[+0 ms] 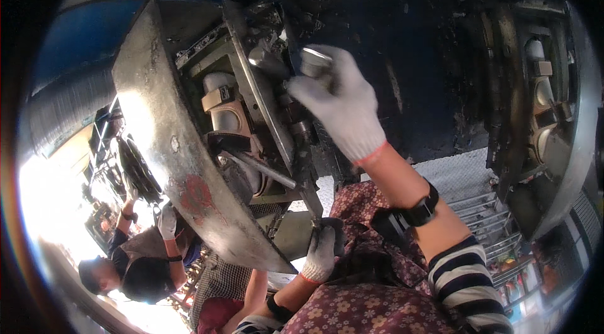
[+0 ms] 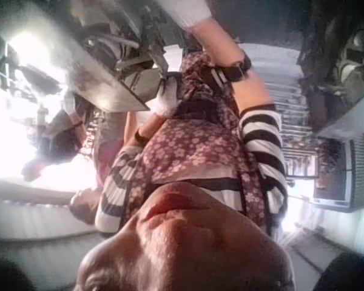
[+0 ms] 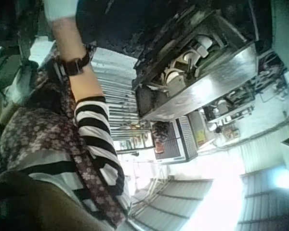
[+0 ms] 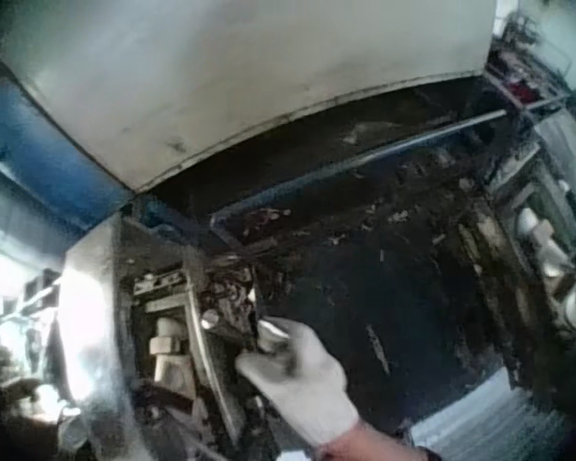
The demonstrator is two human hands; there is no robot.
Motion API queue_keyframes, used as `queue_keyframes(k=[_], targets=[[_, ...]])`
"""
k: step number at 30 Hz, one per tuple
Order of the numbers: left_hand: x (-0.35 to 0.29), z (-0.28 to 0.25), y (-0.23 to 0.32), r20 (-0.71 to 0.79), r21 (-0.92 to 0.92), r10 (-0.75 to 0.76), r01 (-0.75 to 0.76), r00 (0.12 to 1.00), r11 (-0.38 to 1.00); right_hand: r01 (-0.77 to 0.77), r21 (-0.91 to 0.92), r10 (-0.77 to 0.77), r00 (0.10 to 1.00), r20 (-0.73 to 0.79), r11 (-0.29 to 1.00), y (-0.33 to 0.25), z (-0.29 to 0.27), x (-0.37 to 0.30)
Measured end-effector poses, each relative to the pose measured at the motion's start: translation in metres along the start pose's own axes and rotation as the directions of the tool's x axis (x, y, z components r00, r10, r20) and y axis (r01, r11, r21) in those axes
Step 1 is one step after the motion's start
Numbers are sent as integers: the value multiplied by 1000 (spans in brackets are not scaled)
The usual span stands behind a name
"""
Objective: Operator works on a shoe lasting machine and adjusts components on a conveyor line.
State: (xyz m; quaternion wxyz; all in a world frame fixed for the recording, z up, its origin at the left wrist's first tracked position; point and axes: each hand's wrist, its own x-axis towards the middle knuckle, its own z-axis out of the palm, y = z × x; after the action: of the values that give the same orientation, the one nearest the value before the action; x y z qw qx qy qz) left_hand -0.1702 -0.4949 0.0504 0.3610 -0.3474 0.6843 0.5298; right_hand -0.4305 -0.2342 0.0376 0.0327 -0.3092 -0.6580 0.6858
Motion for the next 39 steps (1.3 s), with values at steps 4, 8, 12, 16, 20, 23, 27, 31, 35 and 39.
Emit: queue_keyframes(k=[4, 8, 12, 16, 20, 23, 27, 31, 35, 39], targets=[[2, 24, 42, 120, -35, -29, 33, 992, 999, 215, -145, -211, 977, 41, 966, -3, 21, 32], [-4, 36, 65, 114, -73, -99, 107, 989, 992, 199, -48, -198, 980, 28, 979, -6, 21, 40], [2, 23, 44, 156, 40, -49, 43, 987, 998, 208, -136, -207, 978, 15, 969, 0, 17, 35], [-6, 32, 57, 109, -61, -34, 41, 993, 997, 43, -209, -51, 998, -31, 977, 20, -1, 14], [-3, 36, 65, 156, 20, -17, 15, 988, 1000, -256, -254, 253, 966, -42, 933, 71, -36, -22], [-1, 43, 66, 106, 110, 75, -86, 992, 990, -335, -269, 361, 931, 49, 903, 117, -74, -54], [-1, 51, 71, 139, -9, -62, 64, 988, 998, -207, -499, 308, 943, 128, 841, 125, -106, -95], [13, 40, 45, 37, 65, 290, -291, 956, 954, 278, -481, -120, 935, 334, 831, 6, -81, -117], [31, 40, 29, 76, 109, 194, -202, 978, 973, 684, -176, -615, 719, 325, 707, -111, -56, -166], [43, 43, 14, 2, 60, 301, -300, 954, 952, 904, -172, -706, 415, 573, 391, -126, -28, -190]])
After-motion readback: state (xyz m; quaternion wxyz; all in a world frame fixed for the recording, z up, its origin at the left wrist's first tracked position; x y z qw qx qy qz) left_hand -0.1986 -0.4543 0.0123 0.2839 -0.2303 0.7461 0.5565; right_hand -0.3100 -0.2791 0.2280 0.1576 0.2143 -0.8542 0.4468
